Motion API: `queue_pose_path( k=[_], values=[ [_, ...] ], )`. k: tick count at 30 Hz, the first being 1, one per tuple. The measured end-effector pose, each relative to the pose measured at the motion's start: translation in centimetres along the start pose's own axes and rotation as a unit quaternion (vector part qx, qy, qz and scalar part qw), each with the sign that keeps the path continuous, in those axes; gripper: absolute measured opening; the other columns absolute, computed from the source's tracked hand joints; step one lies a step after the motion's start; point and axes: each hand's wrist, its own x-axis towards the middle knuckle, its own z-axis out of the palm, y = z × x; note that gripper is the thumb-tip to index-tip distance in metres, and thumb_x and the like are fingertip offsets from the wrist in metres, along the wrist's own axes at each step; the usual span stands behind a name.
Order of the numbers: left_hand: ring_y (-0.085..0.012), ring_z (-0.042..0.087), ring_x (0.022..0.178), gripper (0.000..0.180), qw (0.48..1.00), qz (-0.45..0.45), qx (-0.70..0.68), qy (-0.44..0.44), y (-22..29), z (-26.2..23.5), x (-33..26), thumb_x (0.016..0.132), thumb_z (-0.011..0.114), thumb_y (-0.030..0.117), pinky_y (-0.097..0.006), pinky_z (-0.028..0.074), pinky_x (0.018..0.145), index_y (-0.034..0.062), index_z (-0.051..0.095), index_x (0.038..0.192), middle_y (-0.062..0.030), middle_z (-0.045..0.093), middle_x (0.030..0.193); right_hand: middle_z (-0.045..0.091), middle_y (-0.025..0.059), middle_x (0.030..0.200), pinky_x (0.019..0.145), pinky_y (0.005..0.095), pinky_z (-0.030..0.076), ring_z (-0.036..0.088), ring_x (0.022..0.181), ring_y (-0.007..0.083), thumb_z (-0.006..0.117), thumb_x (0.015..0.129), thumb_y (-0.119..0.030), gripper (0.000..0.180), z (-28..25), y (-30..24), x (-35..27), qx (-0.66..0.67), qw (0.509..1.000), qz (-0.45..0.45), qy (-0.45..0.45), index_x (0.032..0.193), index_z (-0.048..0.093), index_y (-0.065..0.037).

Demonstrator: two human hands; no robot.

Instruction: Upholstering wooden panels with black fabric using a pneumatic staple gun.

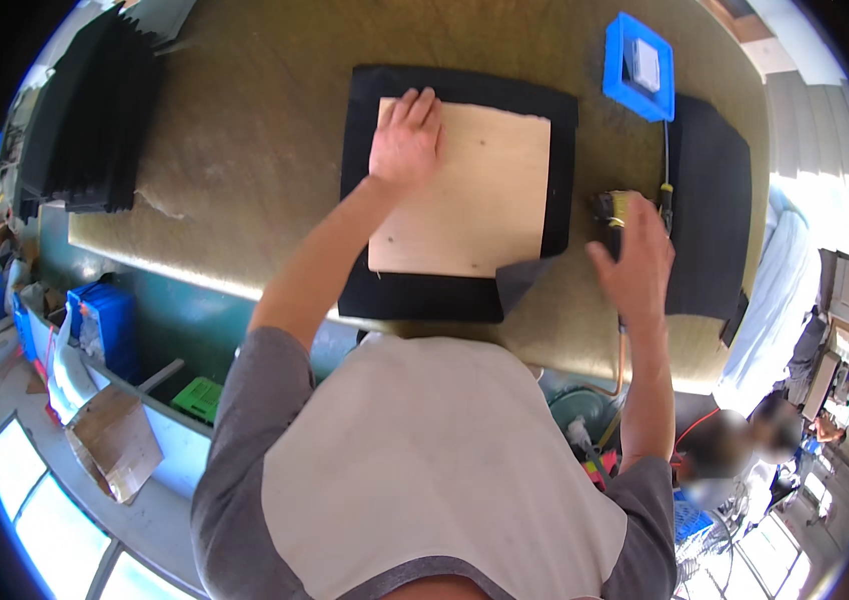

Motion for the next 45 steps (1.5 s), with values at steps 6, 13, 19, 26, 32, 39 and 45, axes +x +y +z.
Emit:
queue_pose_path(
  k=[6,13,19,26,32,39,45],
  values=[
    [-0.0314,0.051,0.134,0.04,0.998,0.049,0.026,-0.035,0.4,0.7,0.8,0.098,0.056,0.024,-0.046,0.043,0.112,0.0014,0.064,0.129,-0.0131,0.057,0.143,0.062,0.0108,0.123,0.112,0.0525,0.038,0.058,0.119,0.0276,0.069,0.082,-0.016,0.04,4.4,-7.8,-6.3,0.141,0.917,-0.366,-0.067,0.121,0.066,-0.007],
    [-0.0324,0.047,0.139,0.042,0.971,0.192,0.034,-0.139,7.6,-2.5,-0.7,0.097,0.058,0.029,-0.047,0.036,0.118,0.0062,0.063,0.132,-0.0143,0.05,0.15,0.056,0.0054,0.087,0.095,0.0425,0.044,0.057,0.09,0.0209,0.066,0.076,-0.012,0.02,6.0,-3.7,-9.1,0.07,0.967,-0.239,-0.056,0.095,0.069,-0.006],
    [-0.0369,0.043,0.142,0.046,0.953,0.236,-0.094,-0.162,11.1,-0.6,-2.0,0.095,0.062,0.032,-0.051,0.032,0.121,0.0121,0.06,0.136,-0.0179,0.048,0.15,0.048,0.0027,0.072,0.067,0.0356,0.044,0.055,0.068,0.0194,0.067,0.07,-0.015,0.013,6.5,-3.1,-8.3,0.141,0.964,-0.225,0.0,0.077,0.058,-0.01],
    [-0.0361,0.036,0.148,0.056,0.95,0.221,-0.091,-0.199,10.0,-0.1,-2.5,0.095,0.061,0.042,-0.052,0.026,0.123,0.0141,0.055,0.144,-0.0173,0.044,0.156,0.059,0.0028,0.07,0.066,0.0396,0.046,0.062,0.07,0.0223,0.073,0.077,-0.021,0.015,8.8,-0.2,-0.2,0.178,0.955,-0.236,-0.034,0.071,0.061,-0.013],
    [-0.031,0.034,0.15,0.077,0.918,0.23,-0.044,-0.32,12.3,-3.1,0.2,0.093,0.055,0.064,-0.051,0.022,0.125,0.0091,0.053,0.146,-0.0155,0.044,0.157,0.065,0.0056,0.076,0.072,0.0453,0.052,0.066,0.081,0.0288,0.077,0.083,-0.03,0.023,11.1,0.6,0.4,0.256,0.943,-0.158,-0.141,0.078,0.067,-0.009],
    [-0.0291,0.037,0.147,0.084,0.936,0.234,-0.075,-0.252,12.4,-1.1,-1.2,0.089,0.059,0.067,-0.048,0.021,0.125,0.0047,0.053,0.144,-0.0129,0.045,0.156,0.069,0.0092,0.088,0.073,0.0451,0.054,0.067,0.086,0.0314,0.078,0.084,-0.021,0.017,10.1,1.2,0.1,0.368,0.927,-0.05,-0.056,0.088,0.068,-0.007],
    [-0.026,0.039,0.144,0.067,0.943,0.23,-0.077,-0.226,12.5,-1.1,-0.5,0.092,0.061,0.059,-0.048,0.029,0.122,0.0074,0.061,0.135,-0.0088,0.049,0.151,0.055,0.0231,0.126,0.1,0.0494,0.047,0.053,0.119,0.0435,0.081,0.078,-0.007,0.078,6.3,3.8,-6.4,0.123,0.966,0.227,0.029,0.146,0.043,0.002]
  ],
)
